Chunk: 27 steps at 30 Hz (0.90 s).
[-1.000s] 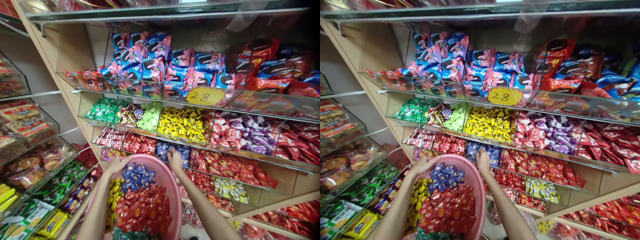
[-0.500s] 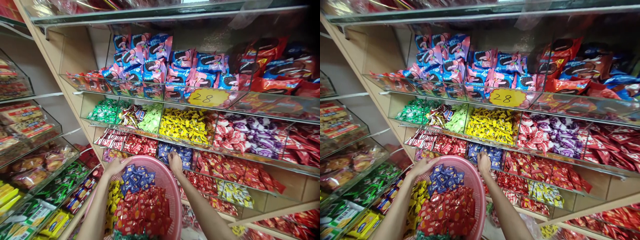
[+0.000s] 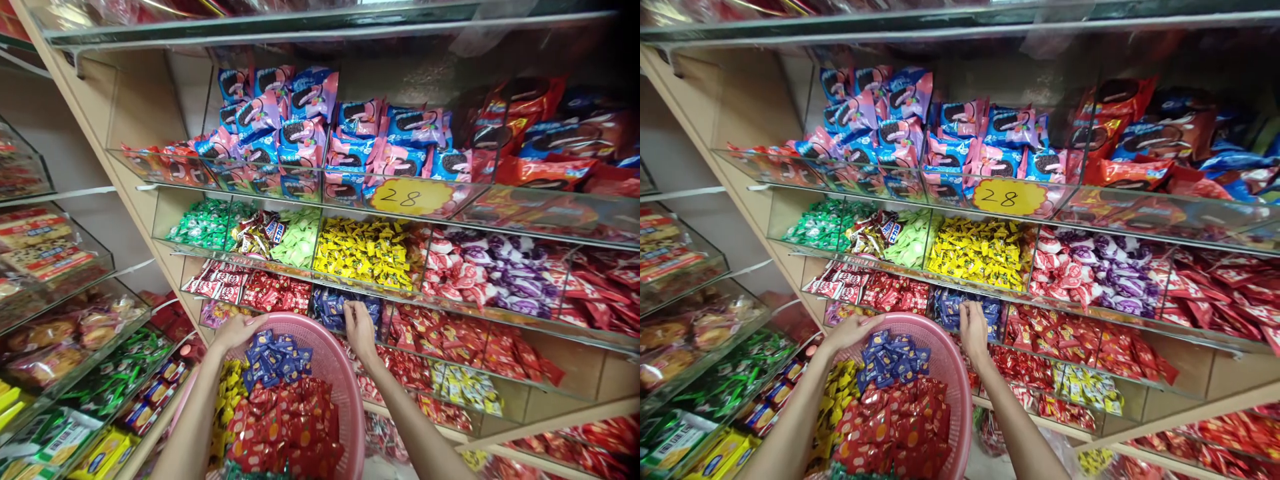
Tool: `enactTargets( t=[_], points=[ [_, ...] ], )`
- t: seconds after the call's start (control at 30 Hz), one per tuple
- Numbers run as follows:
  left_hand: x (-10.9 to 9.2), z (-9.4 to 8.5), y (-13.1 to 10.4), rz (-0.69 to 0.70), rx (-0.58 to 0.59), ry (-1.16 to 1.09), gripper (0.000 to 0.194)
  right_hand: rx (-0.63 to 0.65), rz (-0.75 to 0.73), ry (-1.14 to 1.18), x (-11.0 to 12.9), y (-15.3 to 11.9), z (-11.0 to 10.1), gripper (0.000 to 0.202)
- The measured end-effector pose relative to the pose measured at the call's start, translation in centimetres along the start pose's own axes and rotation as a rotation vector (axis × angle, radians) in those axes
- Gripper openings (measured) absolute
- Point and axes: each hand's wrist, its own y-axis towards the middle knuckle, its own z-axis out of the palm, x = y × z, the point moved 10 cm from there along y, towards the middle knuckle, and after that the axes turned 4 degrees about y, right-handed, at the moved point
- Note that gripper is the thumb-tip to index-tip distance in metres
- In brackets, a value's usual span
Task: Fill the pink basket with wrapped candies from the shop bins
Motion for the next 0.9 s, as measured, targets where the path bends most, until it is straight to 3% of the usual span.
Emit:
enactTargets(
  t=[0.17,0.33,0.47,0.6,0.77,0.9],
  points=[
    [-0.7,0.3,0.5,0.02,-0.004,0.045,0.059,0.003,-0.018,0.109,2.5,-0.3,-1.3,0.028],
    [-1.5,0.3,0.4,0.041,0.001,0.046,0.06,0.321,0.008,0.177,4.1,-1.9,3.0,0.028],
    [-1.5,0.0,0.1,0.044,-0.012,0.037,0.059,0.491,-0.033,-0.124,4.0,-3.6,6.2,0.026],
    [-0.7,0.0,0.1,0.029,-0.015,0.019,0.058,0.569,-0.103,-0.324,3.6,-4.5,8.3,0.026],
    [0.3,0.4,0.3,0.029,0.003,-0.02,0.058,0.537,-0.172,-0.263,4.9,-4.5,8.9,0.026],
    [0.8,0.3,0.1,0.018,-0.002,-0.04,0.057,0.316,-0.106,-0.084,4.6,-5.1,5.0,0.031]
  ],
)
